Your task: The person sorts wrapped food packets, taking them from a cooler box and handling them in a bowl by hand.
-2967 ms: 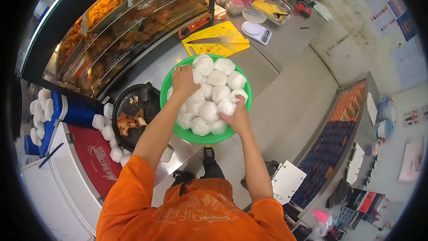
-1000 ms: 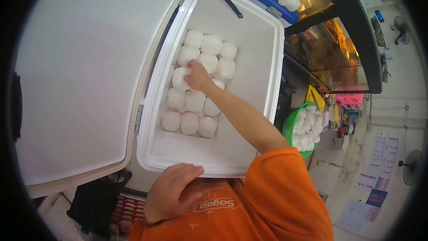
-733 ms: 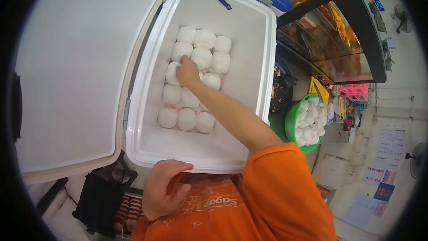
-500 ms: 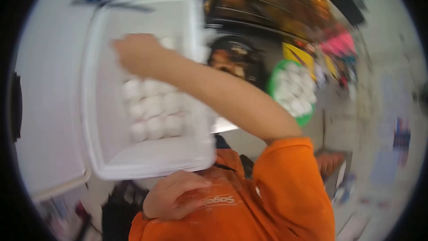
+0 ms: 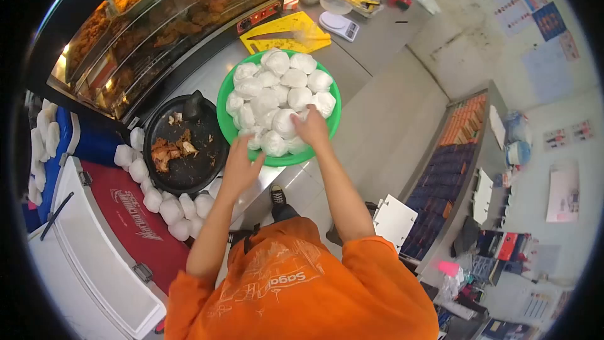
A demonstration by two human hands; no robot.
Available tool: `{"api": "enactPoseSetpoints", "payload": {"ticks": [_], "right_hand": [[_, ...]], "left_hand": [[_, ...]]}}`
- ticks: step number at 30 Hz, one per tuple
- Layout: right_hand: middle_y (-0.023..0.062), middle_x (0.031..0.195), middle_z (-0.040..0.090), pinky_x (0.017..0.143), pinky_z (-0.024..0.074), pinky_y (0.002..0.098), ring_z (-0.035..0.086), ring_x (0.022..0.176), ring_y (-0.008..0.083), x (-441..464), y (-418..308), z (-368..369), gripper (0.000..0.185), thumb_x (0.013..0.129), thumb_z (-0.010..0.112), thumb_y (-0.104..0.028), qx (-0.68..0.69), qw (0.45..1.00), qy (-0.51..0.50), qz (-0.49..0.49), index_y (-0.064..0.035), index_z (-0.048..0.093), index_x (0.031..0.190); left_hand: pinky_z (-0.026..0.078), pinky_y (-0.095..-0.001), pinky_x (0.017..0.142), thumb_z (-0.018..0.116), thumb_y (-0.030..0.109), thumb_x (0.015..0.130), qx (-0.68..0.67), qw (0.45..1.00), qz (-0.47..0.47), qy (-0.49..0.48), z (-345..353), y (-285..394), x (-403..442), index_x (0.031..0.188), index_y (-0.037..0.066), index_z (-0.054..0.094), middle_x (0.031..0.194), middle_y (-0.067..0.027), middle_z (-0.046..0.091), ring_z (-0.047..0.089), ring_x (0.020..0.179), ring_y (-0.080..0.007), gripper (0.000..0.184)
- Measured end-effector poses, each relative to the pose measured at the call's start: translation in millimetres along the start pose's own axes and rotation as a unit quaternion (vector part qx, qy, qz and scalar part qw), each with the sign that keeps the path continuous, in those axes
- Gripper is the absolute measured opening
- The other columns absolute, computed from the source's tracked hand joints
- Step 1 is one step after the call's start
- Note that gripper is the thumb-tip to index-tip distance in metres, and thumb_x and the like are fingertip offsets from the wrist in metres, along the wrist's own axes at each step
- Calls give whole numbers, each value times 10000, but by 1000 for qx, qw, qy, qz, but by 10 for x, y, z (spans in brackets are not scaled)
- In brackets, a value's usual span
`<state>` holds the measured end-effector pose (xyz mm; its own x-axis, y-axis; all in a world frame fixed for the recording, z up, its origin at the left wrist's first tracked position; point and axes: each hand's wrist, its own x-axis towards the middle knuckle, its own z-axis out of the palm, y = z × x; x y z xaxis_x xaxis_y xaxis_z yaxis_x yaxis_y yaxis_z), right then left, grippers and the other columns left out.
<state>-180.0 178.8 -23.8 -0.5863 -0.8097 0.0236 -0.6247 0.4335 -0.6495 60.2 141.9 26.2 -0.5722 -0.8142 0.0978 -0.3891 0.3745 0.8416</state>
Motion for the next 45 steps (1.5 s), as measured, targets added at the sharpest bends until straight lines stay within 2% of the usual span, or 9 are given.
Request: {"api": "enactPoseSetpoints", "payload": {"ticks": [3, 6, 15, 22, 26, 29, 32, 37, 45], "right_hand": [[276, 1096, 615, 870, 513, 475, 614, 1063, 422, 112, -321, 84, 729, 776, 734, -480, -78, 992, -73, 63, 35, 501, 1236], [276, 1171, 579, 847, 519, 481, 623, 1041, 422, 228, -326, 111, 733, 711, 772, -511, -60, 970, -167, 167, 45, 564, 1141], [202, 1048, 659, 800, 523, 444, 654, 931, 341, -8, -245, 341, 653, 704, 807, -238, 135, 984, -80, 79, 10, 475, 1208], [126, 1205, 610, 880, 528, 331, 629, 1045, 215, -156, -292, -211, 614, 812, 713, -34, 572, 804, -20, 163, 11, 428, 1353], [128, 1299, 557, 947, 522, 361, 599, 1131, 244, -359, -914, -528, 619, 813, 667, 12, 650, 753, -39, 98, -1, 416, 1378], [143, 1329, 536, 1042, 455, 443, 549, 1214, 296, -598, -1824, -726, 798, 734, 752, -100, 603, 791, -96, -37, 12, 376, 1429], [190, 1325, 540, 1022, 472, 469, 558, 1220, 323, -1078, -3203, -622, 959, 614, 867, -231, 532, 796, -226, -177, 50, 403, 1404], [121, 1004, 680, 811, 521, 316, 658, 884, 189, -2400, -5511, 509, 536, 729, 756, -210, 184, 776, -455, -396, 39, 614, 1181], [147, 1030, 613, 587, 491, 417, 588, 809, 238, -3225, -5473, 3670, 701, 701, 718, -156, -226, 790, -544, -171, 42, 502, 1337]], "left_hand": [[390, -465, 1061, 762, 248, 769, 176, 972, 70, 140, 422, -352, 1020, 1387, -25, 385, 1353, -269, 461, 460, 1258, -432, 774], [395, -468, 1063, 799, 360, 715, 256, 953, -122, 102, 460, -256, 1562, 1409, -32, 370, 1398, -255, 438, 459, 1258, -444, 904], [447, -423, 1014, 815, 538, 630, 303, 894, -329, 28, 425, -311, 2092, 1317, -94, 413, 1345, -243, 503, 493, 1228, -401, 1017], [436, -392, 1021, 859, 372, 599, 221, 936, -274, 5, 80, -229, 1882, 1266, -50, 443, 1220, -227, 582, 555, 1147, -360, 892], [421, -436, 1025, 863, 208, 587, -58, 959, -114, 252, -77, -370, 1145, 1299, -18, 410, 1229, -226, 526, 533, 1146, -396, 873], [421, -436, 1019, 888, 214, 566, -106, 939, -41, 326, -416, -89, 31, 1335, 2, 392, 1260, -223, 473, 490, 1184, -381, 939], [430, -395, 1018, 905, 307, 588, -361, 926, -92, 70, -1155, 367, -1536, 1332, 21, 412, 1269, -194, 508, 509, 1192, -298, 938], [455, -351, 961, 869, 198, 602, -518, 849, -77, -76, -2360, 639, -3393, 1335, 68, 427, 1238, -109, 563, 546, 1139, -199, 866], [475, -313, 923, 808, 218, 755, -545, 818, -86, 163, -3062, 573, -5116, 1389, 53, 395, 1192, -72, 588, 577, 1053, -158, 775]]}}
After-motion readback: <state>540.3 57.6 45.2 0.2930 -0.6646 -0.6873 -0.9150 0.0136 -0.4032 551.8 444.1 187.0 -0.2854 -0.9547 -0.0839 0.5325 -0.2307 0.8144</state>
